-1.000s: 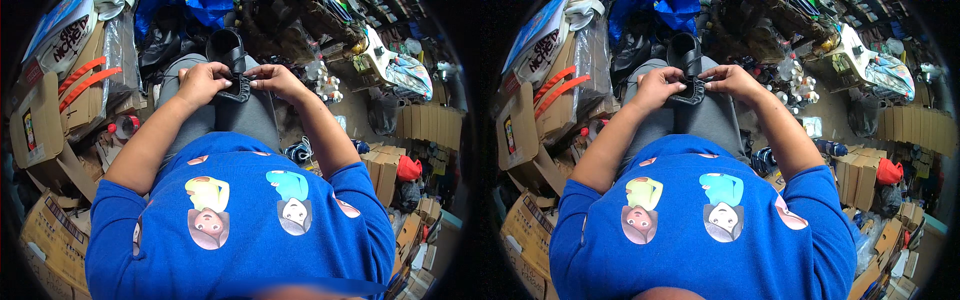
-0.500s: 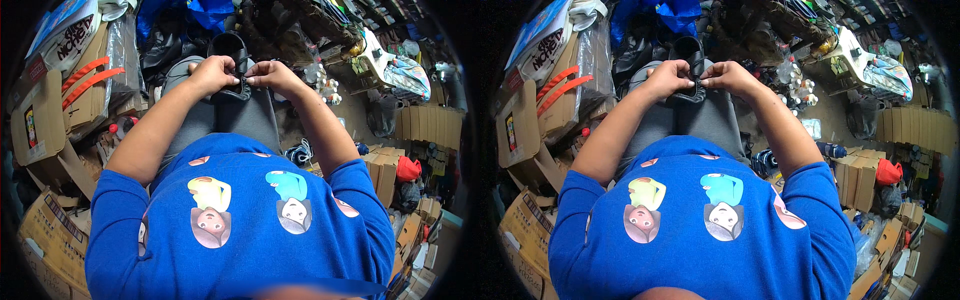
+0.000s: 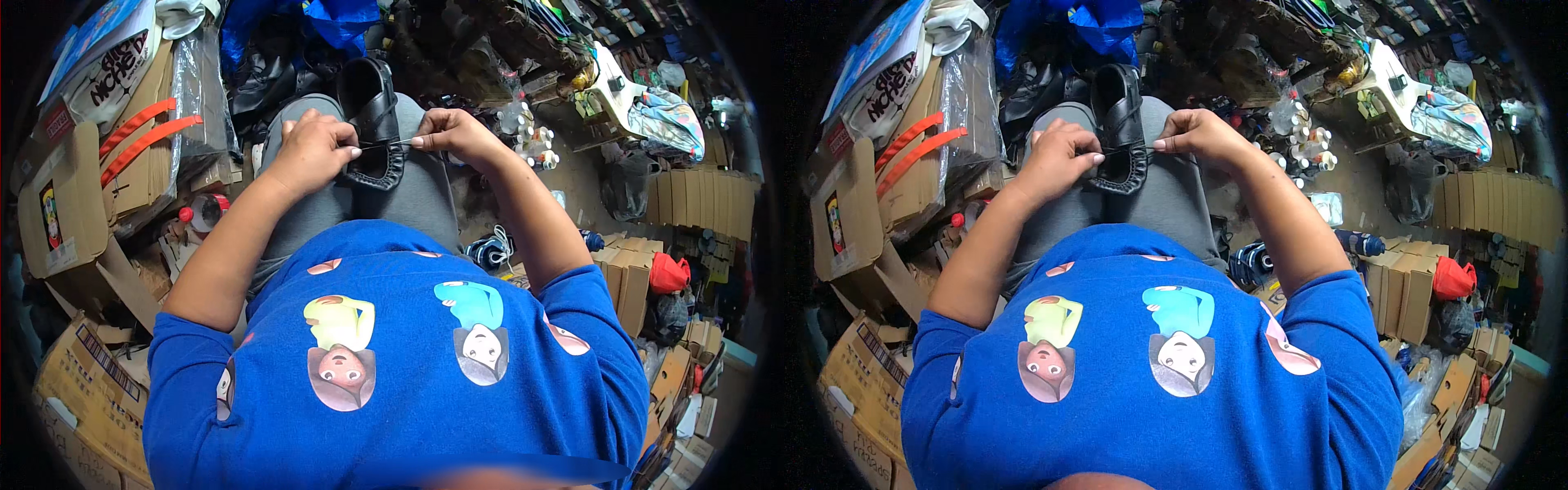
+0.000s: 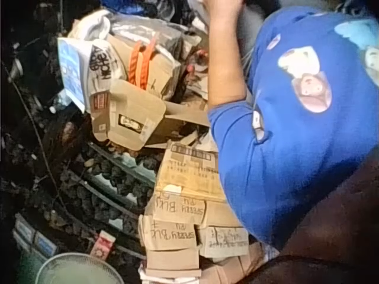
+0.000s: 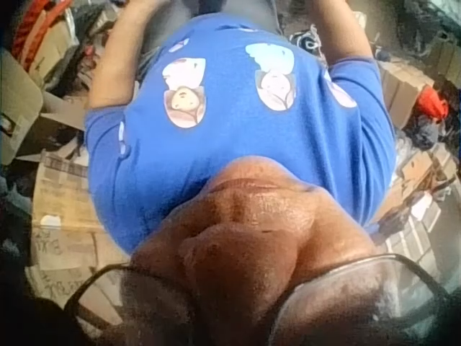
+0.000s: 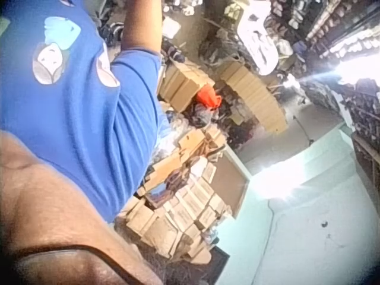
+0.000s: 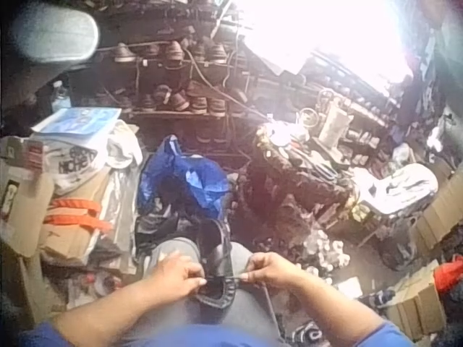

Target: Thread laces through the eyelets of a black shoe.

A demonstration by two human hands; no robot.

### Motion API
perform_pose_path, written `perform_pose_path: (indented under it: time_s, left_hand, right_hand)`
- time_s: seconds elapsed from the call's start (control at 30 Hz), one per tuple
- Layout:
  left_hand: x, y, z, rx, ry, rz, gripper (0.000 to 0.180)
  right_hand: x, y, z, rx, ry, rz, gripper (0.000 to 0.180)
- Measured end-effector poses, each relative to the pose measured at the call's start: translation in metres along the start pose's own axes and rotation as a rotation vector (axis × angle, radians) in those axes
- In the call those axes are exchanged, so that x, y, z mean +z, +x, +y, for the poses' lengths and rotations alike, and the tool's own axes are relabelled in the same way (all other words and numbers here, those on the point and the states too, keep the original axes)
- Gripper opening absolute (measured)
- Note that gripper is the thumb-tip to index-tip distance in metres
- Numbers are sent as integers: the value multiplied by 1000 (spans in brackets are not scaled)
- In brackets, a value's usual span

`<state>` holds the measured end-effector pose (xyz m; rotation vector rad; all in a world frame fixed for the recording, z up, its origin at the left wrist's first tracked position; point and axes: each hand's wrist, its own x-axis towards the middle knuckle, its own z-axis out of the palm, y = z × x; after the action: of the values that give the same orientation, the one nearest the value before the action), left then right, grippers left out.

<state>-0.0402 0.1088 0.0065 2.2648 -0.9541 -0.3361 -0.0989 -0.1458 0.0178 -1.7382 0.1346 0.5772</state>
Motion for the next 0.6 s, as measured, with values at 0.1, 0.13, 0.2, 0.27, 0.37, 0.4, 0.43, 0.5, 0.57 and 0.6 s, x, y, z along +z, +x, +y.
perform_pose_path:
  time_s: [0.1, 0.13, 0.2, 0.27, 0.37, 0.4, 0.43, 0.5, 0.57, 0.6]
  left_hand:
    - [1, 0, 15, -46, 93, -53, 10]
    - [7, 1, 13, -61, 64, -58, 11]
    - [12, 3, 13, -73, 35, -68, 13]
    - [14, 6, 14, -47, 27, -51, 15]
    - [17, 12, 10, 29, 16, -71, 15]
    - [16, 14, 11, 36, 17, -78, 15]
    - [15, 15, 13, 80, 36, -99, 14]
    - [15, 17, 13, 137, 55, -128, 13]
    - [15, 22, 14, 239, 93, -88, 11]
    - [14, 22, 14, 240, 99, -85, 11]
  right_hand:
    - [7, 0, 6, -172, -124, 86, 15]
    - [6, -1, 7, -172, -124, 89, 15]
    - [6, -3, 8, -289, -432, 121, 14]
    - [3, -10, 13, -200, -336, 126, 14]
    - [-7, -31, 13, -175, -286, 114, 17]
    - [-12, -34, 12, -267, -228, 124, 14]
    - [-17, -32, 10, -249, -202, 163, 15]
    - [-22, -26, -4, -254, -293, 279, 16]
    - [-37, -8, 20, -203, -525, 436, 18]
    - [-32, 1, 13, -200, -689, 532, 18]
